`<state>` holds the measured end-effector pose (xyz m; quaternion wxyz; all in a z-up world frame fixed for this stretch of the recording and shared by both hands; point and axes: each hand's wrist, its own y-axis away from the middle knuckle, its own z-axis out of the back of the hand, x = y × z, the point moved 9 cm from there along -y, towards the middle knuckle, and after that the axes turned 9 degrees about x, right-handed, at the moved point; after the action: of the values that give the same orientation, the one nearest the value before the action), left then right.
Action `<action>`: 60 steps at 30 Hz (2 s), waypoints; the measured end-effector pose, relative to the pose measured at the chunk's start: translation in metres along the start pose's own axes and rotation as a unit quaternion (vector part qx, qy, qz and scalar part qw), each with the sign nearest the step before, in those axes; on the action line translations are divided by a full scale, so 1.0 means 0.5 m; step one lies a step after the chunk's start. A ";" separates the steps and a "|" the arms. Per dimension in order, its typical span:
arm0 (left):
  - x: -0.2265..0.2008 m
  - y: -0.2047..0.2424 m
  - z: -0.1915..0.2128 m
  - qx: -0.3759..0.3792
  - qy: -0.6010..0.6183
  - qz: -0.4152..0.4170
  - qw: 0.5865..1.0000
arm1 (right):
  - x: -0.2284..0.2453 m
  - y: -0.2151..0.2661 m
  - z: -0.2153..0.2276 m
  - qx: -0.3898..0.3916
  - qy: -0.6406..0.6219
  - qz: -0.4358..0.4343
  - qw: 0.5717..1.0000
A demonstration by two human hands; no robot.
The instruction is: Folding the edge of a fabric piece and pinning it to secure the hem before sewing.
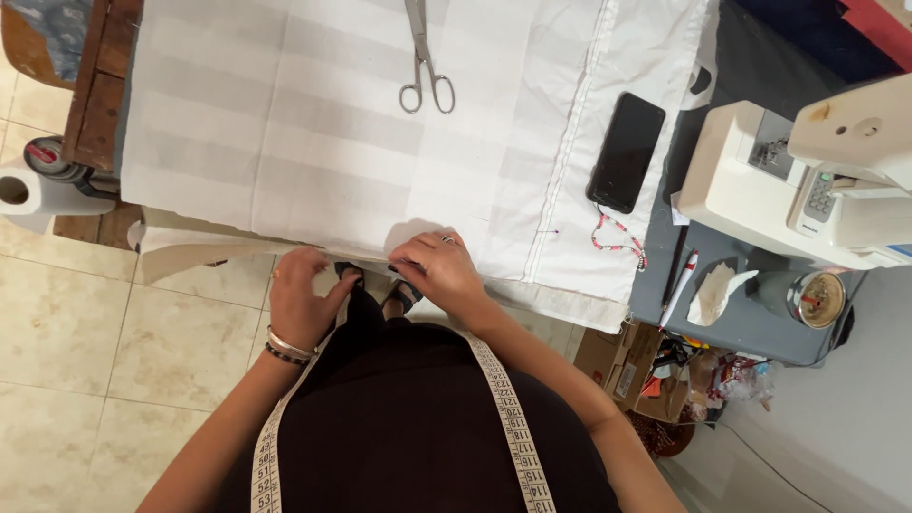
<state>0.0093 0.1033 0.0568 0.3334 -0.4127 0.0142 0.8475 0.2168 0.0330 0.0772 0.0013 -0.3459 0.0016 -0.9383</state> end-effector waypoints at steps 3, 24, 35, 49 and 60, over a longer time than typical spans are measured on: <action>-0.086 -0.021 0.018 -0.038 -0.193 -0.126 0.972 | -0.003 0.000 0.000 -0.007 -0.007 0.003 1.000; -0.152 -0.064 0.018 0.008 -0.189 -0.224 0.956 | 0.000 0.001 0.036 0.000 -0.047 -0.016 0.999; -0.118 -0.087 0.005 0.062 -0.148 -0.221 0.962 | 0.016 0.023 0.068 0.011 -0.002 0.008 1.000; -0.118 -0.101 0.001 0.096 -0.130 -0.237 0.958 | -0.087 0.102 0.120 -0.048 -0.052 -0.114 0.991; -0.114 -0.100 0.003 0.080 -0.115 -0.236 0.961 | -0.038 0.117 0.135 -0.050 0.056 -0.038 0.996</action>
<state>0.0624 0.1110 0.1109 0.5556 -0.2759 -0.0547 0.7825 0.2755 -0.0257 0.1160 -0.0516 -0.2925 0.0355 -0.9542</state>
